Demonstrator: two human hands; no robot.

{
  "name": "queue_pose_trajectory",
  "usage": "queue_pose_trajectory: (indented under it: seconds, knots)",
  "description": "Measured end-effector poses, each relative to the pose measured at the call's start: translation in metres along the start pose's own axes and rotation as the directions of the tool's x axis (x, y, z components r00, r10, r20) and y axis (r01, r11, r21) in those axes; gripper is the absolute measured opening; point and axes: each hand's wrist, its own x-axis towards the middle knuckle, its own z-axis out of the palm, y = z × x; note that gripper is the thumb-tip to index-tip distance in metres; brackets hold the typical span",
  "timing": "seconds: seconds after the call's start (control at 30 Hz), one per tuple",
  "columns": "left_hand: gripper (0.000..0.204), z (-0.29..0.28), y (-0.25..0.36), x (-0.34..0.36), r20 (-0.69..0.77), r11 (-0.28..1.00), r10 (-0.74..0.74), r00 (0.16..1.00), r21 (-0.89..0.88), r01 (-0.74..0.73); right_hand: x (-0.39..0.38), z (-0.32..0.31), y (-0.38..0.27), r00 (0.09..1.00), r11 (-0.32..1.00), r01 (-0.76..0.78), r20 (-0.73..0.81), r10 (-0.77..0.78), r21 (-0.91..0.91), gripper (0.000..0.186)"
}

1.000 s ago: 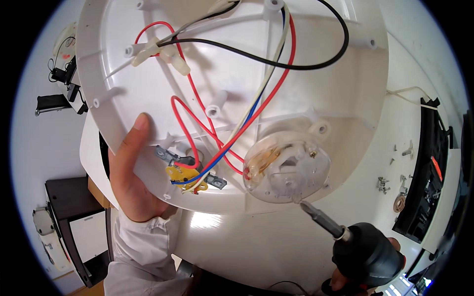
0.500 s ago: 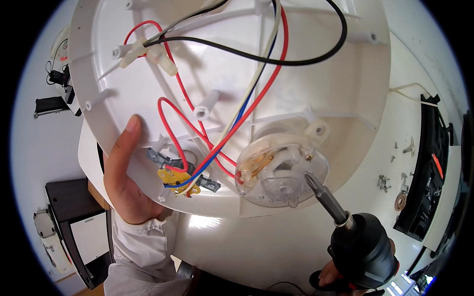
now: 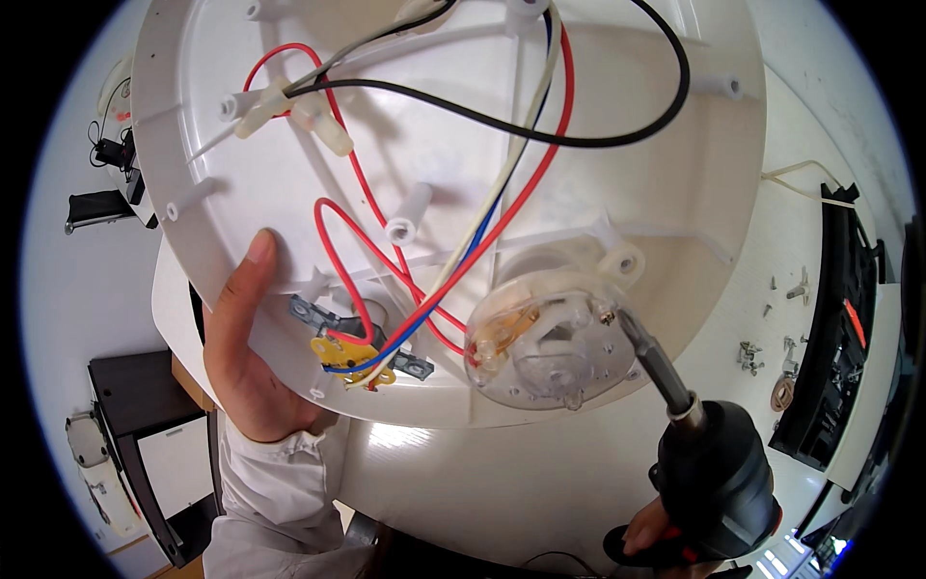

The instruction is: The person uses a cordless screwdriver to remove screws from a white plastic housing, then manipulates internal wires and components. They select different screwdriver bits from a toolkit and continue adjusting the device's internal parts.

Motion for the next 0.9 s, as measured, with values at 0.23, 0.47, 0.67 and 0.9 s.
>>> queue_pose_trajectory:
  seconds: [0.23, 0.47, 0.67, 0.9]
  knots:
    - [0.031, -0.001, -0.001, 0.000, -0.028, 1.000, -0.011, 1.000, -0.027, 0.010, -0.035, -0.005, -0.036, 0.998, 0.997, -0.057, 0.034, 0.059, -0.056, 0.054]
    - [0.031, -0.006, -0.001, 0.002, -0.008, 0.998, 0.008, 1.000, 0.061, -0.008, -0.020, -0.006, -0.011, 0.991, 0.988, -0.109, 0.067, 0.117, -0.111, 0.050]
    - [0.031, 0.000, 0.001, 0.000, -0.016, 1.000, -0.026, 1.000, 0.002, 0.026, -0.009, -0.006, 0.020, 0.982, 0.975, -0.152, 0.092, 0.168, -0.161, 0.047]
    - [0.030, -0.010, -0.004, 0.000, 0.140, 0.995, 0.007, 0.990, -0.100, 0.007, -0.029, 0.004, -0.043, 0.968, 0.956, -0.197, 0.114, 0.225, -0.220, 0.043]
